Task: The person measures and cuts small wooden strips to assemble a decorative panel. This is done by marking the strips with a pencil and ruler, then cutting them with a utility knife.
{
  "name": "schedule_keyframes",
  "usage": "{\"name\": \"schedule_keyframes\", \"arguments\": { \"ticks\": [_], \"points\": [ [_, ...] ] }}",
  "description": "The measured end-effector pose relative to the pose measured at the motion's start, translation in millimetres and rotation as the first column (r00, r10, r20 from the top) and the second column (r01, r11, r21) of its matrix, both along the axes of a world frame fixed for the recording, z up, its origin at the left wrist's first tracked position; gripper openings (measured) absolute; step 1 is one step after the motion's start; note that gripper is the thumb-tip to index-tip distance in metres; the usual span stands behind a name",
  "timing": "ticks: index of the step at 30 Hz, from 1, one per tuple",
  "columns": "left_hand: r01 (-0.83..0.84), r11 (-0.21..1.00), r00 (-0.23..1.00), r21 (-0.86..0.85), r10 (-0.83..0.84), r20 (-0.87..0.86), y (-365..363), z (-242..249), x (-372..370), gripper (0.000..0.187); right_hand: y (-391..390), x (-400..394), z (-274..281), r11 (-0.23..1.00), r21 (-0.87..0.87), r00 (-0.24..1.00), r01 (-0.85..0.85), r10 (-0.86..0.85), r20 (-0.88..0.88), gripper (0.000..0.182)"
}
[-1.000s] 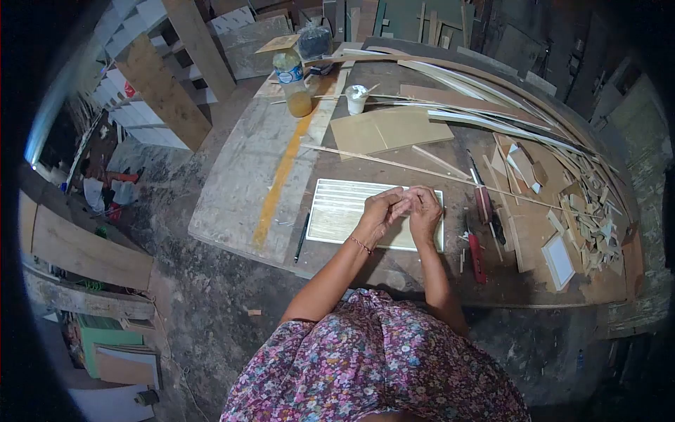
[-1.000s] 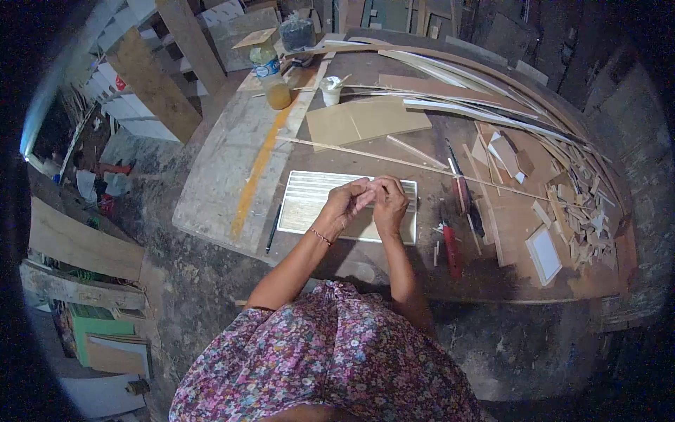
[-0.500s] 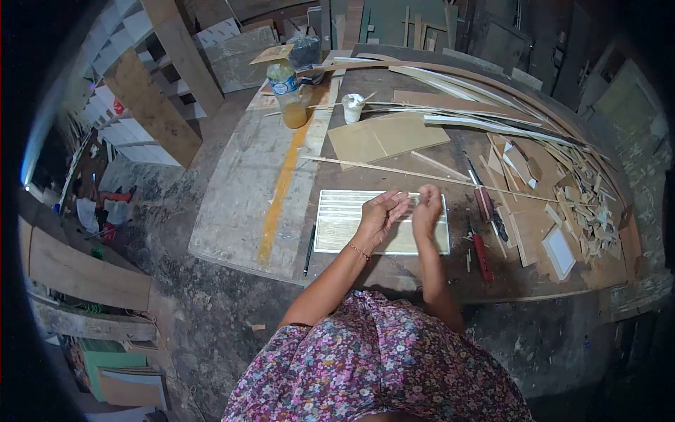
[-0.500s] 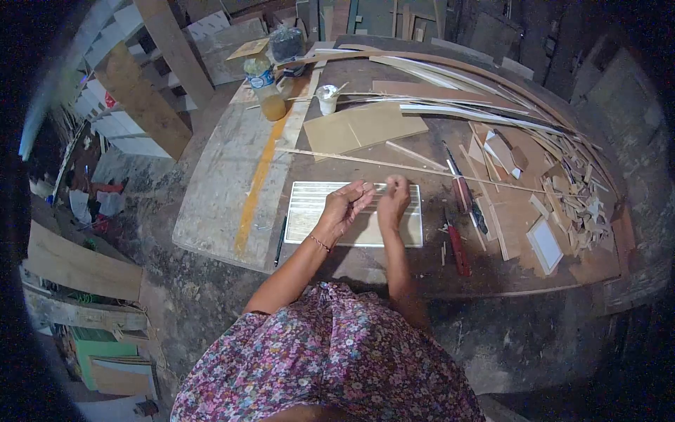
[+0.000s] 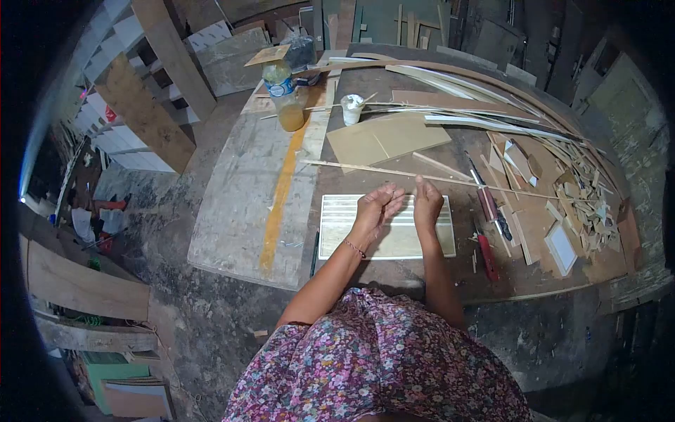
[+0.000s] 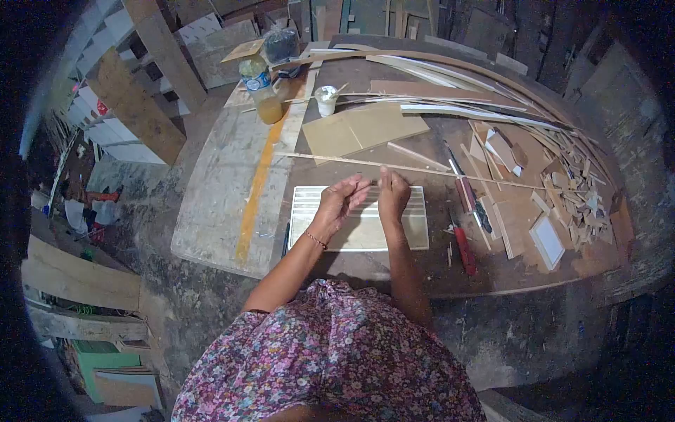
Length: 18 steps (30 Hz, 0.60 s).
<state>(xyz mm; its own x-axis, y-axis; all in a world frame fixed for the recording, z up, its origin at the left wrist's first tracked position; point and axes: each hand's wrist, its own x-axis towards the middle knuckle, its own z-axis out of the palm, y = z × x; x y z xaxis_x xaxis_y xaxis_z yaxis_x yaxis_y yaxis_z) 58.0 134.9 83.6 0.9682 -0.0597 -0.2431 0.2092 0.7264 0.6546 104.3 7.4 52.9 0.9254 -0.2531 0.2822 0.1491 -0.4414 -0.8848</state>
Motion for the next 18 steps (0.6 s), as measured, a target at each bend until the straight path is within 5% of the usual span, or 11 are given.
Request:
{"name": "schedule_keyframes", "arguments": {
  "ticks": [4,7,11,15,18],
  "points": [
    [-0.016,0.999,1.0,0.041,0.016,-0.002,8.2,-7.2,12.3,0.017,14.3,0.8,9.5,0.963,0.151,0.96,-0.223,0.19,0.207,0.013],
    [0.005,0.99,1.0,0.141,-0.002,-0.024,10.1,-11.0,22.9,0.018,21.2,2.0,22.4,0.941,0.116,0.936,-0.318,0.292,0.197,0.01],
    [0.095,0.985,0.995,0.144,-0.091,-0.039,13.1,-15.9,35.9,0.019,20.0,16.7,20.3,0.946,-0.199,0.928,-0.254,0.297,0.225,0.006],
    [0.09,0.994,0.994,-0.059,-0.093,-0.058,8.7,-5.2,37.0,0.021,23.0,29.5,4.7,0.985,0.133,0.984,-0.11,0.089,0.157,0.01],
    [0.066,0.994,0.995,-0.087,-0.072,-0.064,10.5,1.2,39.3,0.023,11.2,33.1,0.7,0.997,0.038,0.994,-0.071,0.068,0.081,0.011]
  ]
}}
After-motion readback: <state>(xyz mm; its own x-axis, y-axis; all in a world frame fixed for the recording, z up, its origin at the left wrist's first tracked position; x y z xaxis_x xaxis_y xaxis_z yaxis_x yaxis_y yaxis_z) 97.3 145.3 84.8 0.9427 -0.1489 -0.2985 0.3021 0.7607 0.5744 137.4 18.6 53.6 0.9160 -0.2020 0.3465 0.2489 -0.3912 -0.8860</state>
